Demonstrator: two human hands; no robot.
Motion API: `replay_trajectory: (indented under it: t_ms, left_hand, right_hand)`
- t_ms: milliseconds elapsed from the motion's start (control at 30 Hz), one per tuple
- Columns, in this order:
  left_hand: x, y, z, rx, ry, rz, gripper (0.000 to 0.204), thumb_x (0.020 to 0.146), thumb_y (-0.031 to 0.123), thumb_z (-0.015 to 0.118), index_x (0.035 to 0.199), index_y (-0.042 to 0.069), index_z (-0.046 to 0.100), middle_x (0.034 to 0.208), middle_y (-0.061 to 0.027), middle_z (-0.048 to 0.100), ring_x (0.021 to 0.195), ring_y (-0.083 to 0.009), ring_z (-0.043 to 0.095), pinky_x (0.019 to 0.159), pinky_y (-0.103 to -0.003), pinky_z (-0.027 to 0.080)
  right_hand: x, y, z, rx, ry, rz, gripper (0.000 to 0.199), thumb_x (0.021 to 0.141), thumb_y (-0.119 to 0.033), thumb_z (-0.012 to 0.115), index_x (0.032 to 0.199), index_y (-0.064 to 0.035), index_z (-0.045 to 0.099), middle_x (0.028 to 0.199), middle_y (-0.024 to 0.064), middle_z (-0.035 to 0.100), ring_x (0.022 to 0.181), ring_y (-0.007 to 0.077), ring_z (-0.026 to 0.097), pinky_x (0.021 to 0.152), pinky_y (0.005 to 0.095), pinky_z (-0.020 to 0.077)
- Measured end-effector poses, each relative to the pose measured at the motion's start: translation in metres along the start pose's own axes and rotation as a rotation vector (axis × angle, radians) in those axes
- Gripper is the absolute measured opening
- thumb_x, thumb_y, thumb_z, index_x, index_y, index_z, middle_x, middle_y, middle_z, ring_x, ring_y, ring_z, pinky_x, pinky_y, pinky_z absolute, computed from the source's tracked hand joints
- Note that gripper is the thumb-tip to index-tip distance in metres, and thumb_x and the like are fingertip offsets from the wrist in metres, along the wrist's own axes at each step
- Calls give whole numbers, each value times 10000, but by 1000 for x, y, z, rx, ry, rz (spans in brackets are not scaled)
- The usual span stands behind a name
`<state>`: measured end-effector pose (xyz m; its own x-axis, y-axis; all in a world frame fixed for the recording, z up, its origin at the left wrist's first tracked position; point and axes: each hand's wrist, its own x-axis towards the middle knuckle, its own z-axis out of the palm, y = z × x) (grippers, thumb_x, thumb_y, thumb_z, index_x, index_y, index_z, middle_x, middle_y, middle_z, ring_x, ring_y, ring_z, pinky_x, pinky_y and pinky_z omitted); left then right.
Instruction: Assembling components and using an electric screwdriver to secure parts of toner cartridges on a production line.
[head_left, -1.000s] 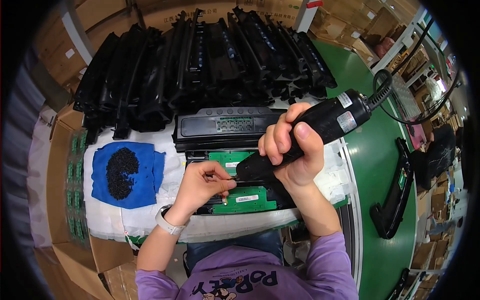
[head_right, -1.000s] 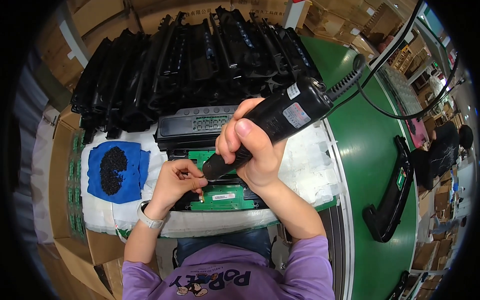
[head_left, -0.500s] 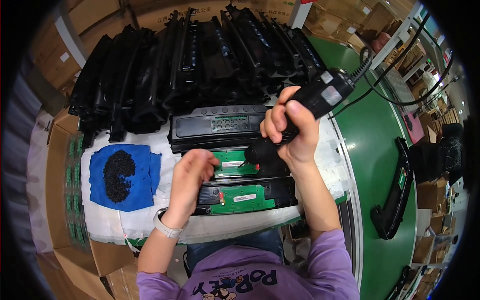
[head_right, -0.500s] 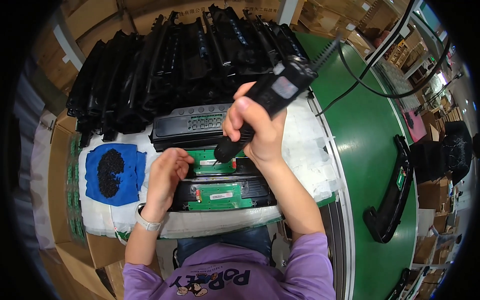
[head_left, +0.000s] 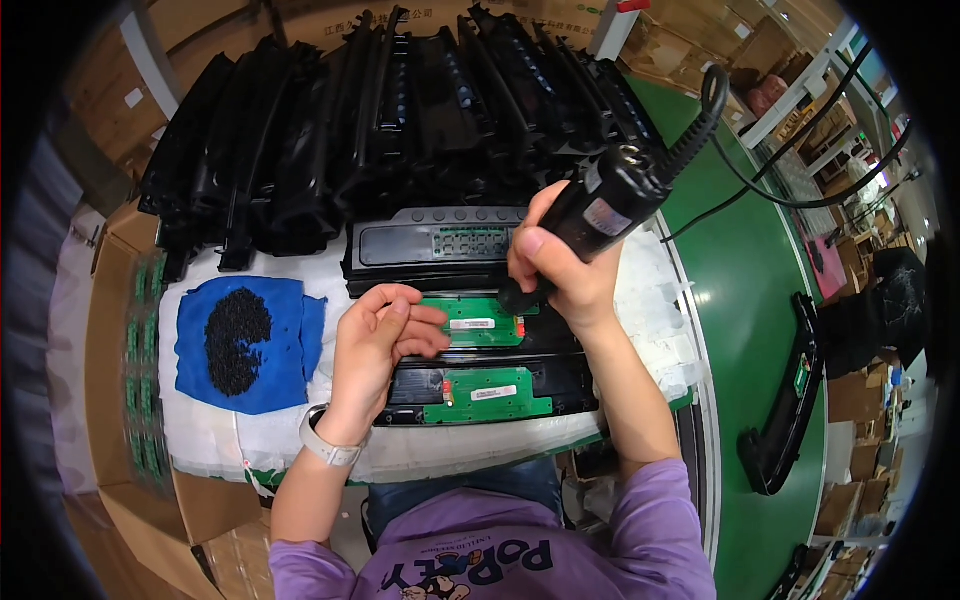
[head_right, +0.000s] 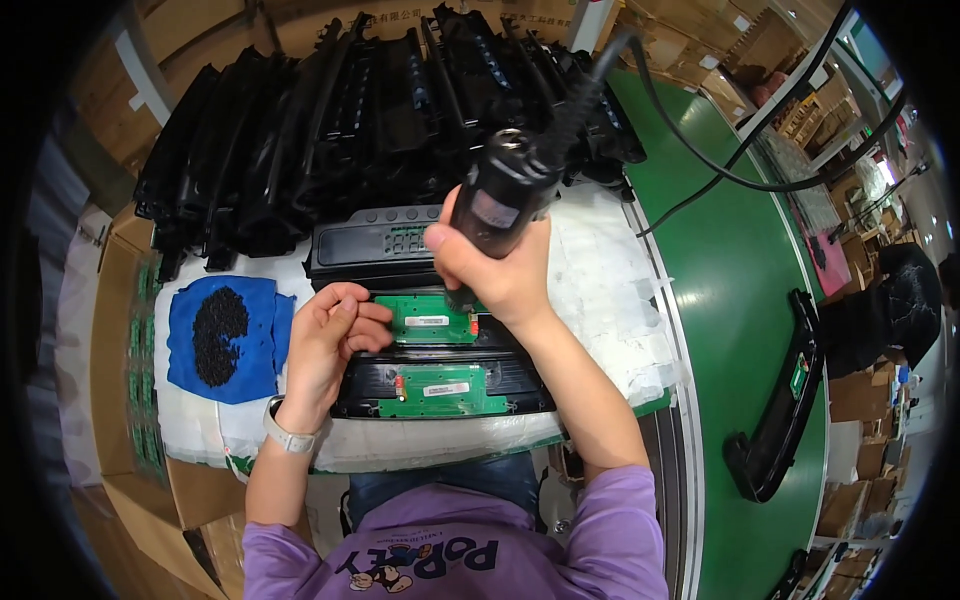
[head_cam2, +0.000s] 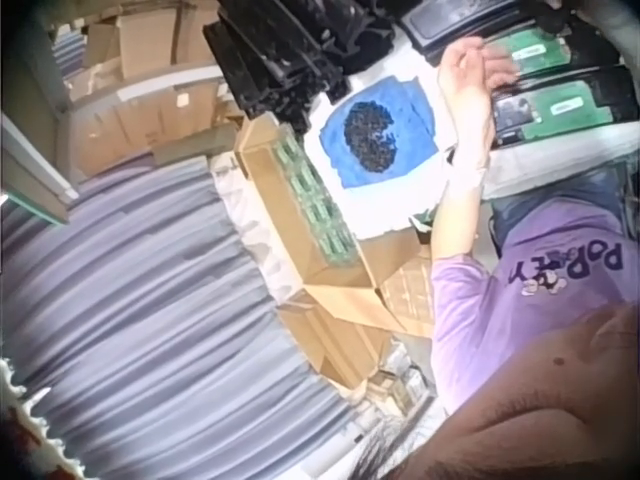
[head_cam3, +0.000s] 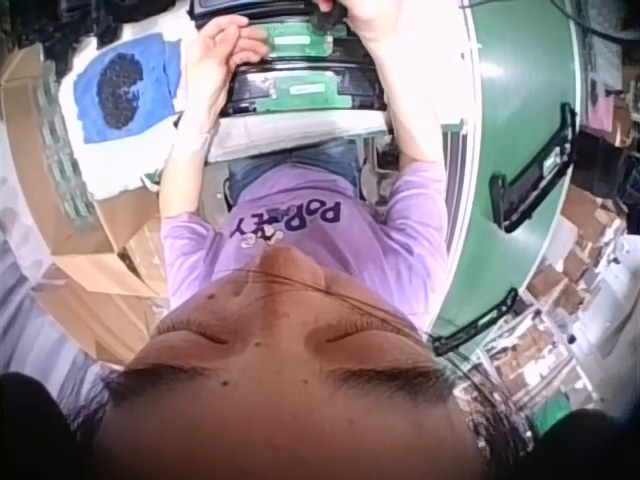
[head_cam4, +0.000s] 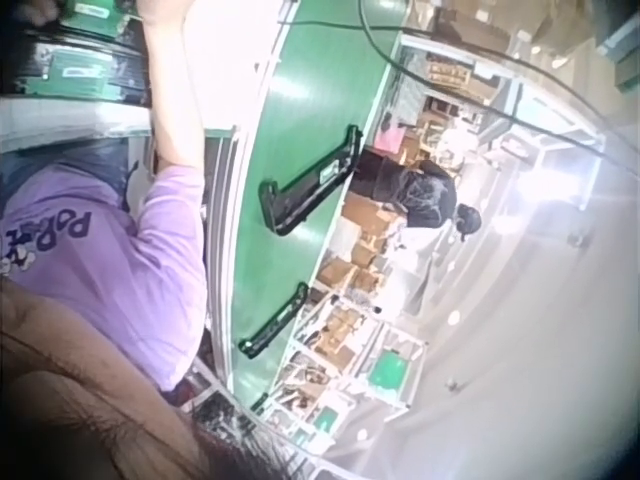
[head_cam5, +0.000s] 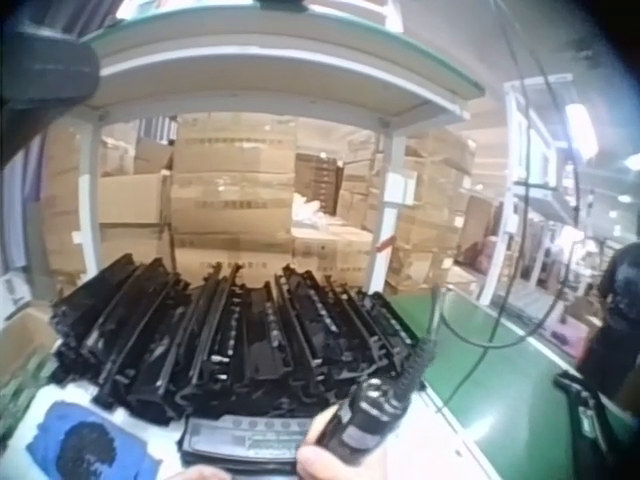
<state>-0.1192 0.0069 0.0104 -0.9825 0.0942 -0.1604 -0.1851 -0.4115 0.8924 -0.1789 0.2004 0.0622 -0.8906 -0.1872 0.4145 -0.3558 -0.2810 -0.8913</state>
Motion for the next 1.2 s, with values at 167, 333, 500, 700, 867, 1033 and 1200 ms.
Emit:
replay_trajectory:
  t_ms: [167, 333, 500, 700, 867, 1033, 1200]
  left_hand:
    - [-2, 6, -2, 44, -64, -97, 233, 983, 222, 400, 948, 22, 515, 609, -40, 535, 407, -75, 415, 379, -184, 308]
    - [1, 0, -6, -68, -129, -128, 187, 972, 183, 406, 920, 43, 518, 547, 29, 386, 427, -42, 260, 382, -187, 199]
    - [0, -1, -4, -100, -97, -162, 109, 934, 114, 429, 914, 46, 512, 594, 21, 407, 487, -45, 306, 429, -190, 237]
    - [-2, -1, -2, -189, -95, -164, 79, 894, 56, 502, 962, 29, 533, 707, -19, 540, 589, -80, 482, 545, -199, 392]
    - [-2, -5, -5, -11, -216, -103, 148, 881, 67, 576, 1010, 0, 602, 869, -91, 653, 755, -141, 635, 630, -219, 479]
    - [-4, -5, -1, 73, -204, -118, 130, 852, 32, 606, 973, -13, 613, 868, -108, 660, 763, -159, 653, 652, -226, 501]
    - [-4, -2, -3, 122, -240, -89, 114, 830, -4, 618, 943, -17, 614, 857, -115, 662, 743, -167, 660, 640, -223, 507]
  right_hand:
    - [5, 1, 15, -158, -32, -5, 166, 727, -79, 649, 694, -12, 501, 526, 34, 514, 416, 94, 476, 401, 214, 363]
    - [2, 0, 14, -172, -39, 11, 154, 733, -69, 650, 719, -14, 506, 535, 31, 515, 422, 93, 479, 405, 213, 367]
    - [-4, 0, 9, -60, -25, -24, 195, 748, -79, 635, 851, -15, 483, 560, 41, 497, 418, 112, 472, 417, 231, 386]
    - [-8, -13, 2, 507, 6, -166, 258, 843, -269, 520, 952, -44, 460, 566, 18, 421, 417, 130, 415, 503, 323, 430]
    - [-11, -15, 2, 606, 51, -186, 263, 855, -288, 508, 961, -51, 472, 582, 18, 448, 408, 127, 402, 499, 329, 428]
    - [-12, -12, 3, 630, 23, -144, 206, 846, -224, 492, 960, -58, 449, 586, 32, 456, 419, 137, 433, 489, 319, 430]
    - [-13, -12, 3, 598, 30, -139, 272, 859, -297, 502, 965, -49, 471, 578, 17, 445, 407, 125, 402, 495, 327, 424]
